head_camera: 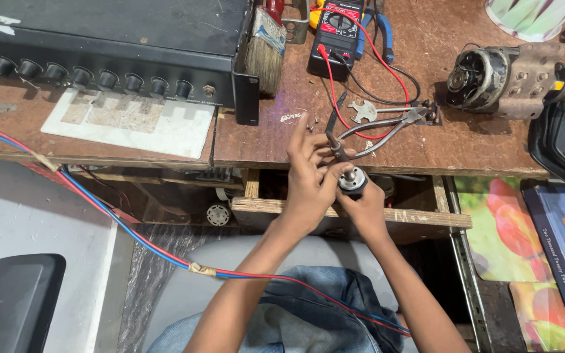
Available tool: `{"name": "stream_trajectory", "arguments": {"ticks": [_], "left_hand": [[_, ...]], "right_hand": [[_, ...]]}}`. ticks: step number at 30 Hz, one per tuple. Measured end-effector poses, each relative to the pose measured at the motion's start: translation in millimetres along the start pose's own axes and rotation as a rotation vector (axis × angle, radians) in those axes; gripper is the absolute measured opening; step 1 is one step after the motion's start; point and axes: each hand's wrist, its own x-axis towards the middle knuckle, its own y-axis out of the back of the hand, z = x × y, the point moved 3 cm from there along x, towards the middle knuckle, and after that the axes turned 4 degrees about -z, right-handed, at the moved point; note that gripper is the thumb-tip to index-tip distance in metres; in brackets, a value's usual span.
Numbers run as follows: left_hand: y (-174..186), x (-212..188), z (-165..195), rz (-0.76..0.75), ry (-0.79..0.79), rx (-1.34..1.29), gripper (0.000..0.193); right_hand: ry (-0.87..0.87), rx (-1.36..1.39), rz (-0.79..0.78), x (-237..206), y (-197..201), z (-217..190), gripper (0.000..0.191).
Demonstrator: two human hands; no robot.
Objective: The person uses a wrench to loosen a nut on a cylindrical electrical component, then uses a screwdriver to adjust internal parts. They continue to manipulate the component with both hands, occasionally using pliers and a screwdriver to work on the assembly.
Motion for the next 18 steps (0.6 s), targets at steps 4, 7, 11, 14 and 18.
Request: {"name": "stream_trajectory", "arguments": {"ticks": [4, 7, 11, 14, 18], "left_hand": [[-4.3, -11.1, -14.6, 0.137, 0.129, -0.021, 0.037], [-1.7, -18.2, -11.6, 0.226, 0.092, 0.217, 0.025], [-1.6, -21.5, -3.9, 0.191, 0.094, 0.31, 0.025], [-2.6, -20.2, 2.1, 0.174, 0.072, 0.377, 0.021], [-5.7, -17.8, 5.1, 0.124, 0.066, 0.395, 0.018]], "right_hand": [[-0.014, -0.043, -0.027, -0.9, -3.5, -2.1, 0.027], [-0.062, 0.011, -0.006, -1.4, -3.4, -1.7, 0.021], [-0.115, 0.013, -0.005, -1.3, -1.3, 0.6, 0.012], [-0.055, -0.019, -0.005, 0.1, -1.9, 1.1, 0.012], [-0.037, -0.022, 0.011, 0.1, -2.8, 6.1, 0.017]]}}
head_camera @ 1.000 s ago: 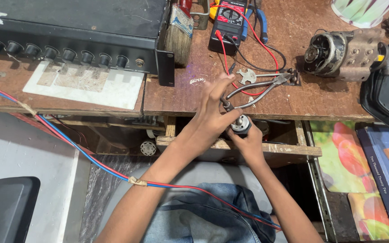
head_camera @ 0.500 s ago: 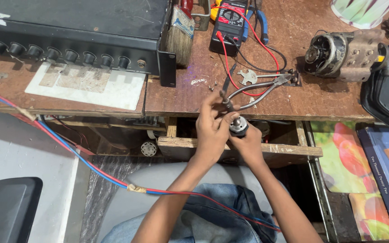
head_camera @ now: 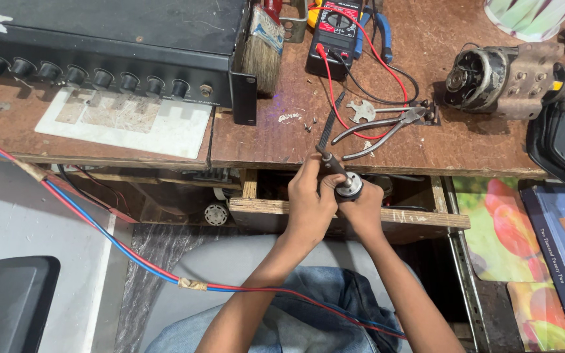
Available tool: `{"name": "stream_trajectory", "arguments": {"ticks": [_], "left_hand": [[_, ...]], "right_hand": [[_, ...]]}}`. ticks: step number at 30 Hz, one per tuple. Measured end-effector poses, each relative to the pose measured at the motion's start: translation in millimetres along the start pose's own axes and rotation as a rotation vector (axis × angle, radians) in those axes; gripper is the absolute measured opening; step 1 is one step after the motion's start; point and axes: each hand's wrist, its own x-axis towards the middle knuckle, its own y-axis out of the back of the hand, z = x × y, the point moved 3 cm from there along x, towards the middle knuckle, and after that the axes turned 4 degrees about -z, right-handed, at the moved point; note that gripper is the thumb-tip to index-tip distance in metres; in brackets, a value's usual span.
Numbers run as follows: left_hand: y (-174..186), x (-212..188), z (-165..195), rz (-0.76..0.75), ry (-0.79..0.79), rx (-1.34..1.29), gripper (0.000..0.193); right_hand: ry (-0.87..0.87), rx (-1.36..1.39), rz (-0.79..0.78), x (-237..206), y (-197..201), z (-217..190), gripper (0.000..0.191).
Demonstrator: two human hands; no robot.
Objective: The person uses a wrench to loosen a nut on a cylindrical electrical component, then uses a screwdriver to adjust internal parts. They continue to manipulate the component with both hands, occasionally using pliers and a screwdriver to work on the assembly.
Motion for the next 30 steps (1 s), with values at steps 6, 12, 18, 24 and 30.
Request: {"name": "stream_trajectory", "arguments": {"ticks": [6, 12, 18, 24, 30], "left_hand": [[-1.8, -2.6, 2.8, -0.048, -0.022, -0.025, 0.026], [1.3, -8.4, 12.4, -0.109, -0.049, -0.004, 0.02], [5.7, -14.3, 22.6, -0.206, -0.106, 0.088, 0.02], [4.3, -18.7, 21.7, -0.211, -0.112, 0.214, 0.024], [-2.4, -26.2, 19.6, -0.153, -0.1, 0.218, 0.023]], "right_hand": [[0.057, -0.029, 0.015, -1.3, 0.2, 6.5, 0.021], [0.114, -0.021, 0.033, -4.0, 3.1, 8.1, 0.019], [0.14, 0.025, 0.034, -7.4, 7.8, 6.7, 0.018], [0.14, 0.002, 0.025, -10.4, 8.3, 9.9, 0.016], [0.177, 0.03, 0.072, -12.9, 10.7, 3.4, 0.017]]}}
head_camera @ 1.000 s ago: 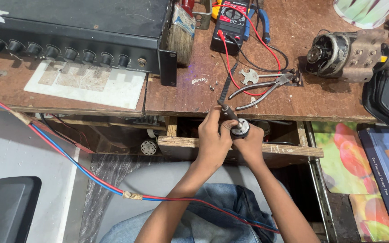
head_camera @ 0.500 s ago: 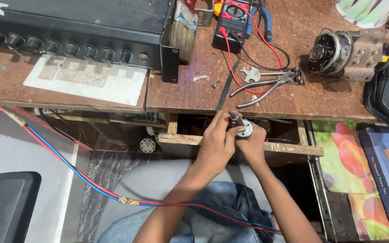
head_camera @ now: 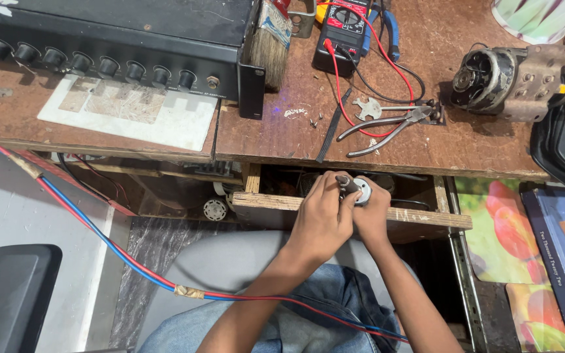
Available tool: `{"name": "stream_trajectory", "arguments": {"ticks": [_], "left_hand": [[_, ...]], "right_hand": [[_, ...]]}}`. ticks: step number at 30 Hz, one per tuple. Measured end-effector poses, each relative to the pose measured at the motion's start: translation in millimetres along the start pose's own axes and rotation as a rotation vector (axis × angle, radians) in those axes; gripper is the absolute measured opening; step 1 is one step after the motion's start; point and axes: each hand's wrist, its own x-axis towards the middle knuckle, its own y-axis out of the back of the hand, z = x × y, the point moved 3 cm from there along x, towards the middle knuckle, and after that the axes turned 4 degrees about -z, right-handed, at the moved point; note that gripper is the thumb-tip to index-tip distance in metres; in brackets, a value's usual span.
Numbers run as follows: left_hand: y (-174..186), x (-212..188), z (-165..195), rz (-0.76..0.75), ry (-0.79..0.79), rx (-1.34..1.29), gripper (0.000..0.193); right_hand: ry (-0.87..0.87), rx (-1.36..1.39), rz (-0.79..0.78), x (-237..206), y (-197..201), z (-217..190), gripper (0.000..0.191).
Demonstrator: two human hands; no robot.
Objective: The person uses a wrench to loosen a nut on a cylindrical electrical component, then uses a screwdriver to adjust internal parts. They continue to manipulate the component with both hands, occasionally using pliers and a screwdriver to work on the assembly.
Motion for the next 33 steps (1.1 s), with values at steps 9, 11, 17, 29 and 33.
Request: {"name": "stream_trajectory", "arguments": {"ticks": [9, 11, 17, 29, 33], "left_hand": [[-2.9, -2.2, -1.3, -0.002, 0.049, -0.041, 0.022], [-3.5, -2.5, -1.4, -0.007, 0.046, -0.045, 0.022], [-5.4, -1.6, -3.7, -0.03, 0.063, -0.026, 0.023], [-5.2, -3.2, -6.6, -0.051, 0.098, -0.05, 0.023], [-1.8, -4.1, -5.8, -0.053, 0.09, -0.05, 0.022]], "right_hand": [[-0.026, 0.017, -0.052, 1.1, 2.4, -7.8, 0.017], [-0.06, 0.033, -0.074, 0.3, 3.5, -3.7, 0.019], [-0.122, 0.075, -0.112, 1.0, 3.1, 6.5, 0.02], [-0.161, -0.03, -0.097, 1.7, 5.4, 1.8, 0.023], [-0.125, -0.037, -0.104, 2.6, 4.0, 2.2, 0.022]]}}
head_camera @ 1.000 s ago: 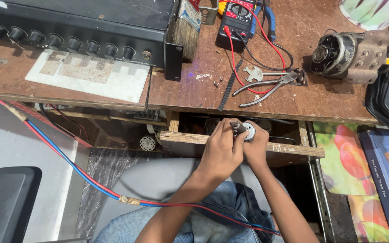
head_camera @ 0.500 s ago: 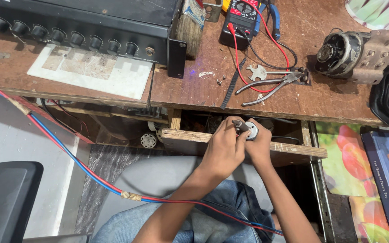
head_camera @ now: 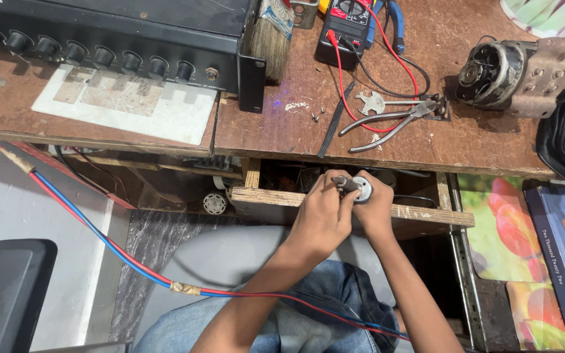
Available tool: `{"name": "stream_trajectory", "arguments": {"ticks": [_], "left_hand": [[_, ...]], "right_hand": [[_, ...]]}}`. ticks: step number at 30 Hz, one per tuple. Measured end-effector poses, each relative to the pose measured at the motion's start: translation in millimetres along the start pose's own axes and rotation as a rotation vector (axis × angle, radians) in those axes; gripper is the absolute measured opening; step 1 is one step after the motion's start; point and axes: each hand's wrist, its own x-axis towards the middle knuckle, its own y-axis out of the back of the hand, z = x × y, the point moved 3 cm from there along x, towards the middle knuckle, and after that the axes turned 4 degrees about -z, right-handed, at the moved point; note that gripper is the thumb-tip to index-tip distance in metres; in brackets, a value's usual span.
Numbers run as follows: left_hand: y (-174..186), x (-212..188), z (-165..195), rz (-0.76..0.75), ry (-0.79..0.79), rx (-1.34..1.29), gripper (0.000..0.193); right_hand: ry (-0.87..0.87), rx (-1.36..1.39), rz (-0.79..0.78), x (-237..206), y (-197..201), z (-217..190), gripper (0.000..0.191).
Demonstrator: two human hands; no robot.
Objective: The person uses a wrench to loosen a nut on a cylindrical electrical component, then uses a screwdriver to adjust internal parts. They continue to manipulate the component with both hands, occasionally using pliers and a screwdriver to work on the assembly.
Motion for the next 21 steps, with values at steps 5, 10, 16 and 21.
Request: {"name": "stream_trajectory", "arguments": {"ticks": [5, 10, 16, 21], "left_hand": [[1.3, -1.8, 1.1, 0.007, -0.027, -0.017, 0.019], [1.1, 8.7, -4.2, -0.041, -0.017, 0.012, 0.017], [10.1, 31.6, -12.4, -0.139, -0.213, -0.029, 0.019], [9.5, 43.1, -21.2, -0.206, -0.172, -0.066, 0.019]], "right_hand": [[0.071, 0.001, -0.019, -0.1, -0.8, 2.4, 0.023], [-0.005, -0.013, -0.056, 3.4, 2.5, 14.9, 0.021], [-0.136, 0.1, -0.157, 12.6, 5.6, 31.8, 0.02], [-0.262, 0.397, -0.271, 13.8, 12.1, 27.7, 0.033]]}}
